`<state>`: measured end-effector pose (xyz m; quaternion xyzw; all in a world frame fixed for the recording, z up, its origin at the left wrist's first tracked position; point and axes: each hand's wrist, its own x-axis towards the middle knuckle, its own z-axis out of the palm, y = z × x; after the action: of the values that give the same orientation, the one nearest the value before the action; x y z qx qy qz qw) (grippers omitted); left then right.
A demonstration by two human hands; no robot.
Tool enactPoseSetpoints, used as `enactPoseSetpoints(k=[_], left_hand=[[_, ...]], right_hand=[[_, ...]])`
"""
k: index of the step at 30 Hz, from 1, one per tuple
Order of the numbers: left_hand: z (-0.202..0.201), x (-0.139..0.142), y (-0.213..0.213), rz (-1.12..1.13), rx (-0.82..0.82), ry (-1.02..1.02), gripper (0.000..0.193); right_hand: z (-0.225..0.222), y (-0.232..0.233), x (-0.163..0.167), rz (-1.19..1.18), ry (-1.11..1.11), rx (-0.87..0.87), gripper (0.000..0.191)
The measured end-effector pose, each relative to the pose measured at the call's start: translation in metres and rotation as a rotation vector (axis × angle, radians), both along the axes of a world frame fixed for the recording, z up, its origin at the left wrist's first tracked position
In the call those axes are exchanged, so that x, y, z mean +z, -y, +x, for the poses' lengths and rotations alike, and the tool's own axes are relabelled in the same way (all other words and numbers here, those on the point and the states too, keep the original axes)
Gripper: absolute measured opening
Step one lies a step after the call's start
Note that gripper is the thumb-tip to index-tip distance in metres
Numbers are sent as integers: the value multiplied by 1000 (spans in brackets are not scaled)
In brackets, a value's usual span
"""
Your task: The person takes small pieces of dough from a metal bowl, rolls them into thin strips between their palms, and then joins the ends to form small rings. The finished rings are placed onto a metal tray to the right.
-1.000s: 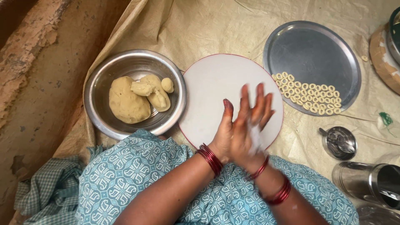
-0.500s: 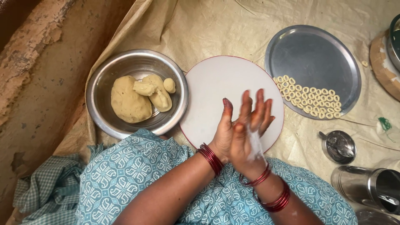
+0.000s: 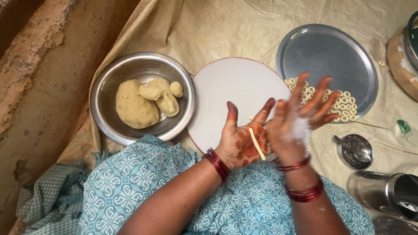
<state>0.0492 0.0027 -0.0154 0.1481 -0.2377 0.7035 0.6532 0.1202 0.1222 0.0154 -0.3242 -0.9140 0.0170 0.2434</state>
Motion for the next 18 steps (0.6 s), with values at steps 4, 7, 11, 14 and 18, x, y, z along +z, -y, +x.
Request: enactPoseSetpoints(k=[4, 7, 11, 14, 18], left_hand=[[-1, 12, -2, -478, 205, -375, 126], [-4, 23, 1, -504, 224, -337, 124], [-4, 32, 1, -551, 335, -224, 120], [0, 30, -1, -525, 382, -172, 120], [3, 23, 0, -608, 338, -324, 119]], right_hand=[[16, -27, -3, -198, -105, -2, 62], [12, -10, -5, -120, -132, 92, 66], [-4, 46, 0, -179, -202, 439, 62], [-10, 55, 3, -306, -133, 381, 73], [-7, 29, 2, -280, -72, 187, 75]])
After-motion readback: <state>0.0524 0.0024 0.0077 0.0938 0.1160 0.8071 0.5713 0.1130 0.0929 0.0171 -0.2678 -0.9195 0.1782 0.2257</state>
